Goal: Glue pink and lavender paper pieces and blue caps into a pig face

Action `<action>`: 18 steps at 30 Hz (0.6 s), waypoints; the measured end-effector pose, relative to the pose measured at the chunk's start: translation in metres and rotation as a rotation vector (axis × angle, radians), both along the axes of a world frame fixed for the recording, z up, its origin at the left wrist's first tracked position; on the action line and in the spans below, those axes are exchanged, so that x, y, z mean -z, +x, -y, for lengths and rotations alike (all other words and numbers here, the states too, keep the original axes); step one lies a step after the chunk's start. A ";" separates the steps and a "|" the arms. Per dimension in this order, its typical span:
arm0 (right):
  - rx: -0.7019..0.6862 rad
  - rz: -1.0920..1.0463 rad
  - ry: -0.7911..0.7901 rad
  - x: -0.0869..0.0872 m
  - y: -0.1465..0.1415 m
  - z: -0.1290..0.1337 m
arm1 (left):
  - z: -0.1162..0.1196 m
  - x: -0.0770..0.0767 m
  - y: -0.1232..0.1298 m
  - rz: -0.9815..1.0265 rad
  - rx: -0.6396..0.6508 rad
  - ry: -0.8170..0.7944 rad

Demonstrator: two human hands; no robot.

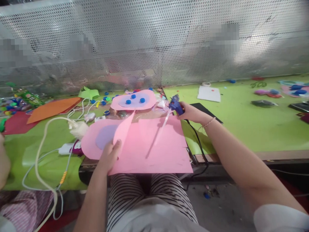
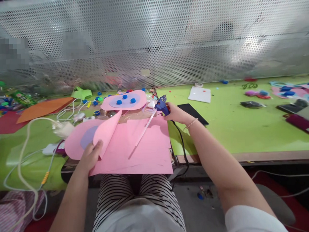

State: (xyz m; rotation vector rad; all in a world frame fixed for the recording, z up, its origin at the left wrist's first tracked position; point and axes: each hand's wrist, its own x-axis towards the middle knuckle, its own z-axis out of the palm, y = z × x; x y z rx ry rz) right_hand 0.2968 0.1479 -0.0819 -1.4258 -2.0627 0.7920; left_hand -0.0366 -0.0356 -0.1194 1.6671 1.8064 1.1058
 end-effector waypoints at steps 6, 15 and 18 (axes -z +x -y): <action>-0.038 0.039 -0.069 0.000 0.010 -0.004 | 0.000 -0.006 0.023 -0.389 0.298 0.009; 0.052 0.103 -0.098 -0.004 0.018 -0.006 | 0.010 -0.009 0.060 -0.854 0.364 0.031; 0.080 0.120 -0.105 -0.003 0.022 -0.007 | 0.007 -0.011 0.075 -0.877 0.410 0.057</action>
